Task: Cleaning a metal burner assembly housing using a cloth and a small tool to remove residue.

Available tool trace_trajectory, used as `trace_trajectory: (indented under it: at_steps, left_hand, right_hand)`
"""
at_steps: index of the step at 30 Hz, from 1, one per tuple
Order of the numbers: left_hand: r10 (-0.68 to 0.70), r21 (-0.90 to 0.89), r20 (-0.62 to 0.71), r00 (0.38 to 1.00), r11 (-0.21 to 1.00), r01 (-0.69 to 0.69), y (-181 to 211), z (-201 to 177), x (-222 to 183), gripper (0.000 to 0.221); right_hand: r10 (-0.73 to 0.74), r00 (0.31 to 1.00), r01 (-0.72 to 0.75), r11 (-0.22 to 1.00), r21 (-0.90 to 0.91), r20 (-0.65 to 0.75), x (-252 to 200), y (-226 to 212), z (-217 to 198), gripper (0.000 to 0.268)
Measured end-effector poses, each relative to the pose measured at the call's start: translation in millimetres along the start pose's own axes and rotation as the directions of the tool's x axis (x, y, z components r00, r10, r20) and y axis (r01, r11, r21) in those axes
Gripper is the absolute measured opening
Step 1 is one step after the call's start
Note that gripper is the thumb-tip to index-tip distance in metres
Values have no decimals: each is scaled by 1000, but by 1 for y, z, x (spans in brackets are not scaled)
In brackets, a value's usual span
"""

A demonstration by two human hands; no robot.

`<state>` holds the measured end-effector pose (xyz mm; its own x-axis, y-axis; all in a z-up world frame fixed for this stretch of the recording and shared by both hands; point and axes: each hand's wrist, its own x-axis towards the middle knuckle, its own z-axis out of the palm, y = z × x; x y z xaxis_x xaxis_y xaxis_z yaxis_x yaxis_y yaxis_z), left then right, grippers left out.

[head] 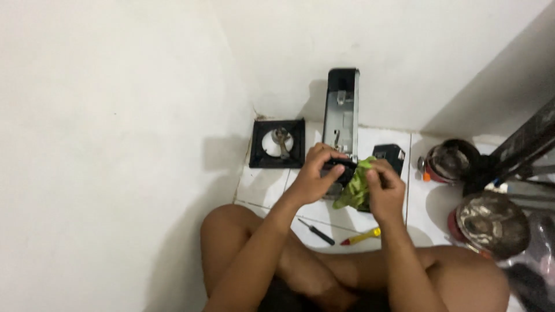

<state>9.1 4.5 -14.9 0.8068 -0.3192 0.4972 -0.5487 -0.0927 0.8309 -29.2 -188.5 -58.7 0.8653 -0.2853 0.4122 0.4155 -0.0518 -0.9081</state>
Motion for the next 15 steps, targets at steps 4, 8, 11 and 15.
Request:
trace_trajectory:
  at_steps: [4,8,11,15]
  left_hand:
    - [-27,26,88,996,999,25,4,4,3,23]
    - [-3,66,210,978,998,-12,13,-8,12,18]
    - [0,146,225,974,989,-34,17,-12,13,17]
    - [-110,124,229,967,989,83,38,-15,15,15]
  right_hand:
    - [-125,988,117,989,88,96,3,14,-2,8]
    - [-114,968,80,985,155,226,17,21,-7,9]
    - [-93,945,77,995,63,312,27,6,-8,15]
    - [-122,930,158,985,-76,345,34,-8,-5,16]
